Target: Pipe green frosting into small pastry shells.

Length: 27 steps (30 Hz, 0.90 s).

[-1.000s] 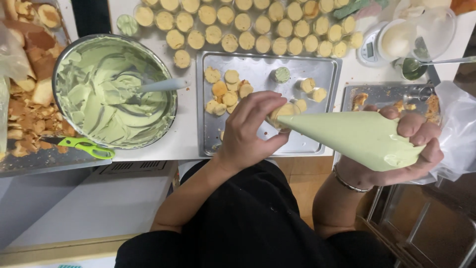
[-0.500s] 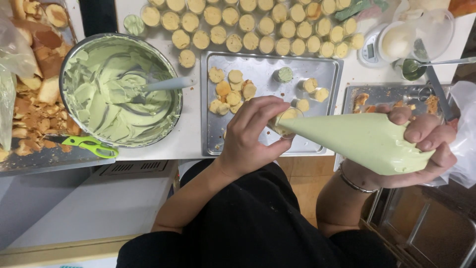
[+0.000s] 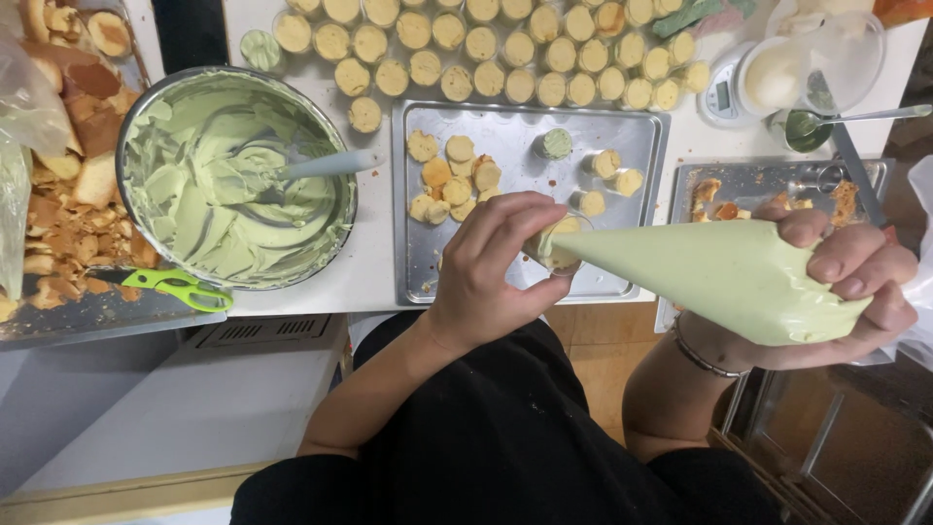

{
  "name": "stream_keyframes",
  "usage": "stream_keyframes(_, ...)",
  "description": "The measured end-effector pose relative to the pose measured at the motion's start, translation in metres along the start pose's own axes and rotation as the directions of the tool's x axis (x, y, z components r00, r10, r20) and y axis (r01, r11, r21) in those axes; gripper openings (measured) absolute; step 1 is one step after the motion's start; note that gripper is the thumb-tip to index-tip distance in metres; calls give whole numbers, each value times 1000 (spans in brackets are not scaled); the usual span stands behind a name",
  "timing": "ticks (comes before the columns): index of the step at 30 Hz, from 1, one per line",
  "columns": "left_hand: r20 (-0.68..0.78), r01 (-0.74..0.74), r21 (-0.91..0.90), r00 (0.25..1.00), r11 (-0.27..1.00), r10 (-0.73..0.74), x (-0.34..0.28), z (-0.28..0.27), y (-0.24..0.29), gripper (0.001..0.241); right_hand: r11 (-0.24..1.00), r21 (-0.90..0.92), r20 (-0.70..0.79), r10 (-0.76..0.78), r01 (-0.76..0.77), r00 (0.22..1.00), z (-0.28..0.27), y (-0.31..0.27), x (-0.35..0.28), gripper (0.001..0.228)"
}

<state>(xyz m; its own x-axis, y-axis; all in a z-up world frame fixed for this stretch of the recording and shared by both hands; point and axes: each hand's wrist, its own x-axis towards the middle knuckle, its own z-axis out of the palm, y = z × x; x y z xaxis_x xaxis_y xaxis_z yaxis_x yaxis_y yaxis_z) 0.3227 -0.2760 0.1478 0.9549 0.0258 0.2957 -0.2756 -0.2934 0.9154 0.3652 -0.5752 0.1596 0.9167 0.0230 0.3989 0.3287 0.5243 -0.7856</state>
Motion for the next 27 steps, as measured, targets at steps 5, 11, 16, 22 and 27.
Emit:
stream_keyframes(5, -5, -17, 22, 1000, 1000, 17, -2, 0, 1, 53, 1000, 11, -35, 14, -14, 999, -17, -2, -7, 40)
stream_keyframes(11, -14, -21, 49, 1000, 999, 22, -2, 0, 3, 52, 998, -50, -49, -27, 24, 998, -7, -3, -9, 41)
stream_keyframes(16, -17, -29, 40, 999, 999, 30, -3, -1, 0, 54, 996, -84, -64, -16, 10, 998, -3, -6, -11, 37)
stream_keyframes(22, -11, -40, 23, 999, 999, 41, -2, -4, 1, 60, 999, -45, -49, -18, 15, 999, 3, -8, -12, 39)
stream_keyframes(27, -14, -33, 25, 999, 999, 33, -3, -5, 3, 60, 999, -36, -48, -1, -1, 999, 2, -12, -11, 39)
